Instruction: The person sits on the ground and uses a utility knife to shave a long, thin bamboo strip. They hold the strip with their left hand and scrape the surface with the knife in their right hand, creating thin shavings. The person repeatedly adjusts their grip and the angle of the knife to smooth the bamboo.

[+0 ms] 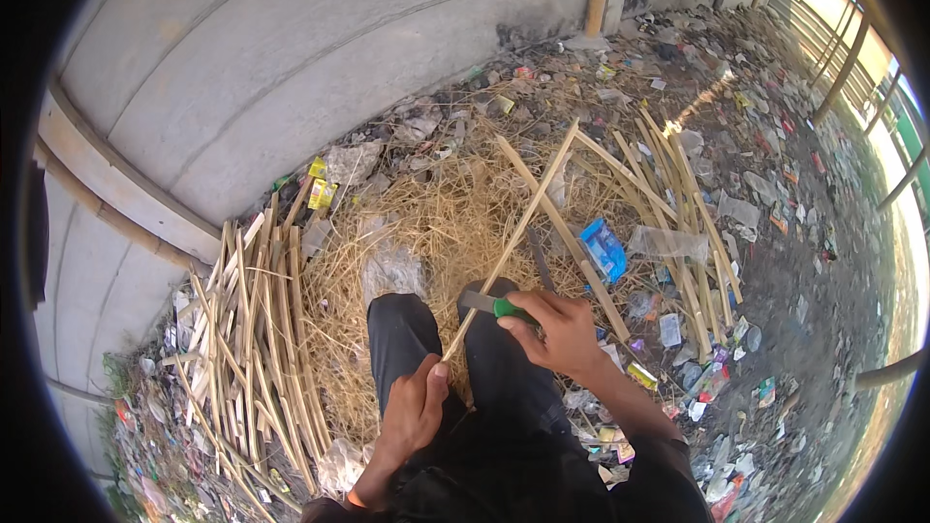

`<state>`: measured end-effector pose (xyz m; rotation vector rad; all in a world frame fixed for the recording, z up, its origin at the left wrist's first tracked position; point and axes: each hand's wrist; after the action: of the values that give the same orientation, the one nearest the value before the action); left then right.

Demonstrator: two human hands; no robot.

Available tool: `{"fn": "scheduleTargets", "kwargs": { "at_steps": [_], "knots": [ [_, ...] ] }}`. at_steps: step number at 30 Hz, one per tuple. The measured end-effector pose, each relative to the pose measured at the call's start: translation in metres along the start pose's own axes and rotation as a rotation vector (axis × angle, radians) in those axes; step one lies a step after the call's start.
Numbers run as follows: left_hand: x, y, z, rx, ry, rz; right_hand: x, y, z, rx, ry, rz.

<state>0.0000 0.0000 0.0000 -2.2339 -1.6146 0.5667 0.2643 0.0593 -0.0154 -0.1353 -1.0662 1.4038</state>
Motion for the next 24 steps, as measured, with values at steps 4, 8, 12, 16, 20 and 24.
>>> {"fn": "scheduleTargets", "kwargs": {
  "at_steps": [4, 8, 12, 16, 20, 24],
  "knots": [
    [0.008, 0.005, -0.004, 0.112, 0.018, -0.092, -0.009, 0.025, 0.022, -0.015, -0.113, 0.016],
    [0.01, 0.008, -0.006, 0.185, 0.022, -0.106, -0.011, 0.03, 0.025, 0.018, -0.104, 0.002],
    [0.009, 0.016, -0.013, 0.131, 0.021, -0.11, -0.011, 0.017, 0.021, -0.036, -0.125, 0.055],
    [0.004, 0.02, -0.005, 0.15, 0.024, -0.109, -0.01, 0.015, 0.008, -0.029, -0.08, -0.03],
    [0.002, 0.016, -0.004, 0.149, 0.008, -0.109, -0.006, 0.015, 0.008, -0.058, -0.11, -0.011],
    [0.002, 0.011, -0.002, 0.184, -0.005, -0.102, -0.005, 0.015, 0.008, -0.093, -0.097, -0.001]
  ]
}}
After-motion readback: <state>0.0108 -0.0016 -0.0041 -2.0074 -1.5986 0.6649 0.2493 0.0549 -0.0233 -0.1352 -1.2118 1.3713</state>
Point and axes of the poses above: each hand's wrist, its own x-axis towards the middle knuckle, its own y-axis out of the palm, z = x × y, and after that the axes turned 6 degrees about -x, right-handed
